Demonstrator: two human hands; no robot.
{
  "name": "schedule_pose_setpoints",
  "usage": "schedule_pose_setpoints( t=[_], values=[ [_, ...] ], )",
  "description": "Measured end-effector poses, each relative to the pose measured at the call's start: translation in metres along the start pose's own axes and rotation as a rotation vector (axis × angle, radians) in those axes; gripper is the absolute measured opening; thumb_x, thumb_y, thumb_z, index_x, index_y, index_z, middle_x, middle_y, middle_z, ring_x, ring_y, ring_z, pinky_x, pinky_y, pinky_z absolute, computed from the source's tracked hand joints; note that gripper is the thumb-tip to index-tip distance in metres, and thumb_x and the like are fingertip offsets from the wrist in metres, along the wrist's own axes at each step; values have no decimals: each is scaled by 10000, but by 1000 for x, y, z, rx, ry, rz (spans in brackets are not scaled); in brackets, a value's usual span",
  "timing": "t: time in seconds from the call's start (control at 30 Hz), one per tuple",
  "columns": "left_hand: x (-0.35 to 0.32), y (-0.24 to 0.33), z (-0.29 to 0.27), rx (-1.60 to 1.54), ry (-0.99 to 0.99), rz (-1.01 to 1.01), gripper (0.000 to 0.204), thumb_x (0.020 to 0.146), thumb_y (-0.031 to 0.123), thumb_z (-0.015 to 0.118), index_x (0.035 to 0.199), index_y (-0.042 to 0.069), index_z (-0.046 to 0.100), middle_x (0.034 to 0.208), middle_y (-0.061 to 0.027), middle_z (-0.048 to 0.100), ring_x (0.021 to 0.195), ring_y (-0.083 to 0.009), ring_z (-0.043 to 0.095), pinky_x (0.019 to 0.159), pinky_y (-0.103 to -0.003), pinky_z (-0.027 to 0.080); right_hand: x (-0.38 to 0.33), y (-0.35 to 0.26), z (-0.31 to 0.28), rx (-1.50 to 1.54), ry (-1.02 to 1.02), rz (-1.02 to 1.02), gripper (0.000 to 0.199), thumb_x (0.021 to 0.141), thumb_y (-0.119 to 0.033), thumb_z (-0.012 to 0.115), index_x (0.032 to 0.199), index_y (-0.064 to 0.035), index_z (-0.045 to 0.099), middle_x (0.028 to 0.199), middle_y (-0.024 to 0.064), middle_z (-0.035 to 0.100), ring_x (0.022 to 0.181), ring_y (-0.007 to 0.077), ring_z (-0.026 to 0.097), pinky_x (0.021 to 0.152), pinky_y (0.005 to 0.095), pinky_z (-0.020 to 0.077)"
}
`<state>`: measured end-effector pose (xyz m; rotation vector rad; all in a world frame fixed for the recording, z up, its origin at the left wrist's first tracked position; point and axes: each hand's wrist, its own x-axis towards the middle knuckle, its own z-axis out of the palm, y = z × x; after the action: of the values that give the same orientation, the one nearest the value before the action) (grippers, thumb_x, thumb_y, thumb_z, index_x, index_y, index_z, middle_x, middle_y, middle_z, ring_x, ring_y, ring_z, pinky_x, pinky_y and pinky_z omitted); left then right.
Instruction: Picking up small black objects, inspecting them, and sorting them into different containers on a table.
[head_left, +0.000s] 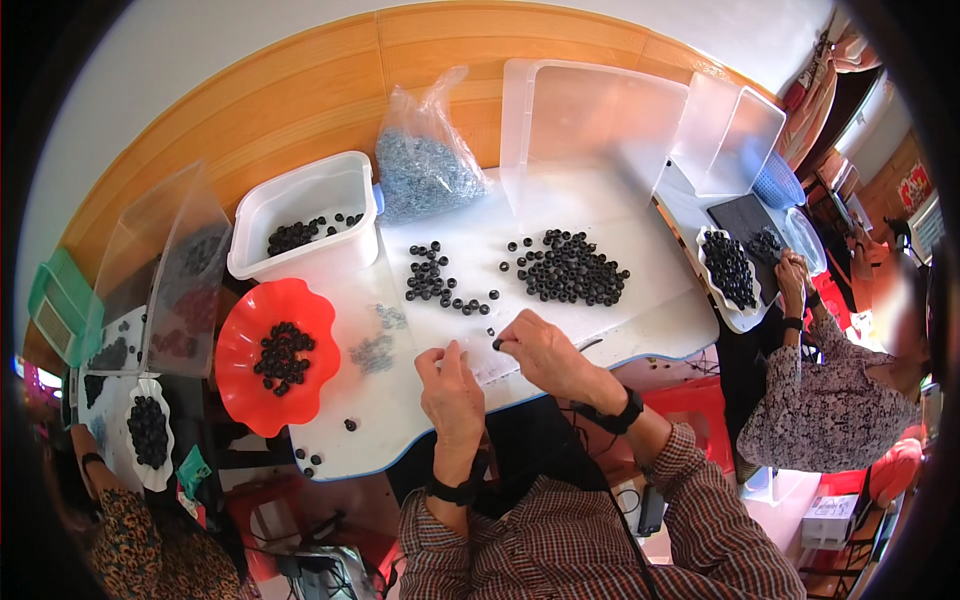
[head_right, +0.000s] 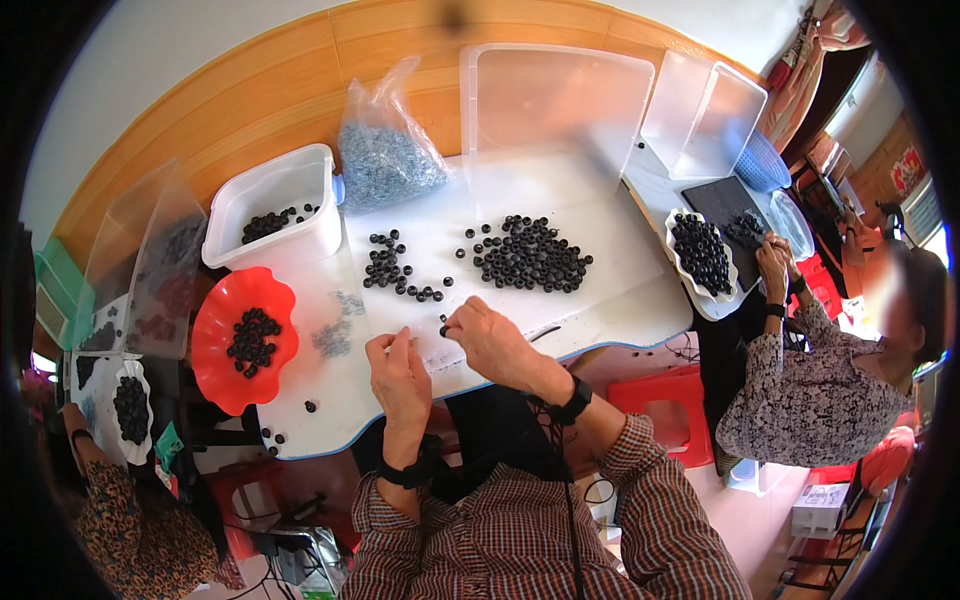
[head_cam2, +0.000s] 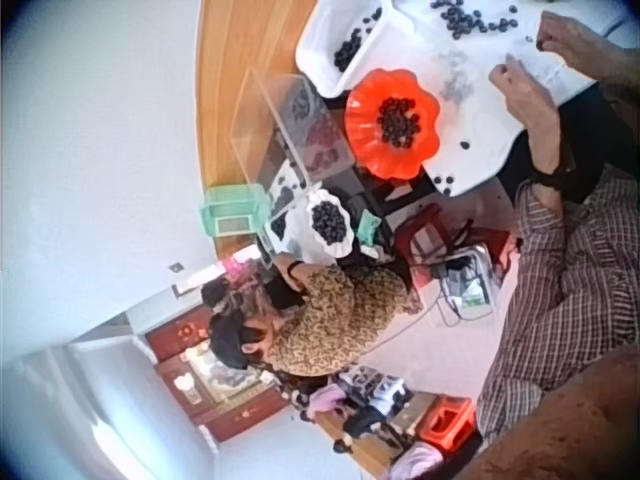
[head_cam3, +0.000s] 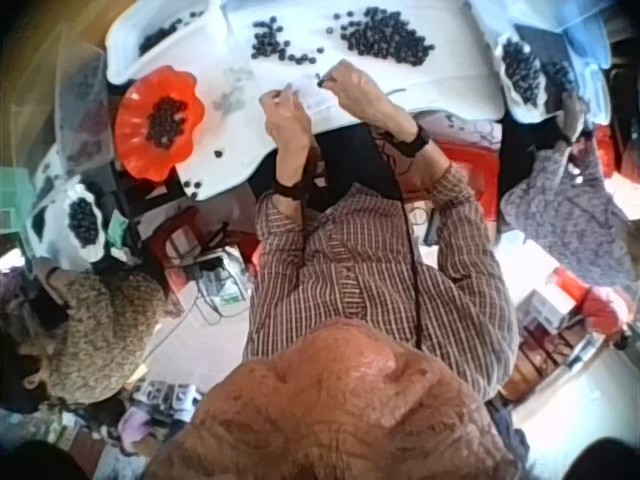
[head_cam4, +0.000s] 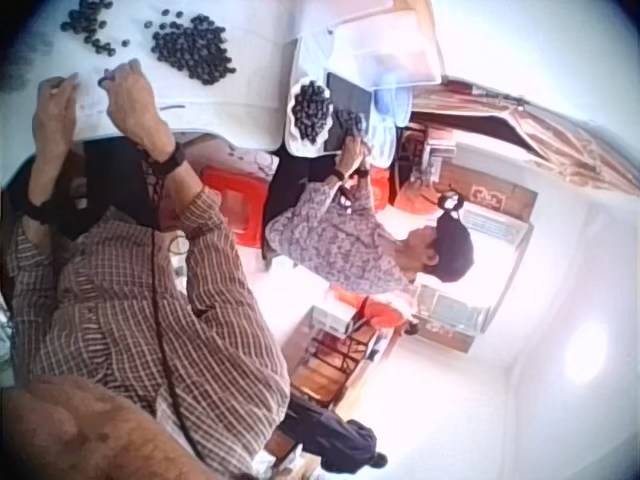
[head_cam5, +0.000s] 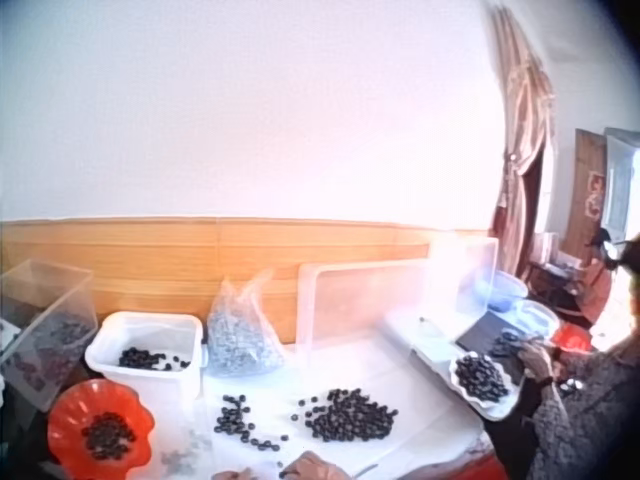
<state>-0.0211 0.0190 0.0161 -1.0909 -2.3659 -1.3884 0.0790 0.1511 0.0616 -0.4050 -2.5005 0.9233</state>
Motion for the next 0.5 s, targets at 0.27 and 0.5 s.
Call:
schedule_pose_setpoints(
  t=[0.27,0.5],
  values=[
    [-7,17,-27,-716,-378,-247,229,926,49,611,1139,-14,666,984,-104,604,707,-120,602,613,-237,507,-24,-23,-1,364,-84,220,141,952,-100,559,958,33,606,775,87,564,582,138,598,532,269,479],
    [-16,15,-26,-958,-368,-371,227,942,35,596,1153,-11,664,977,-72,612,694,-101,601,627,-221,517,-33,-36,-3,581,-92,419,151,938,-111,594,932,36,626,751,64,631,609,90,585,550,236,477]
  ],
)
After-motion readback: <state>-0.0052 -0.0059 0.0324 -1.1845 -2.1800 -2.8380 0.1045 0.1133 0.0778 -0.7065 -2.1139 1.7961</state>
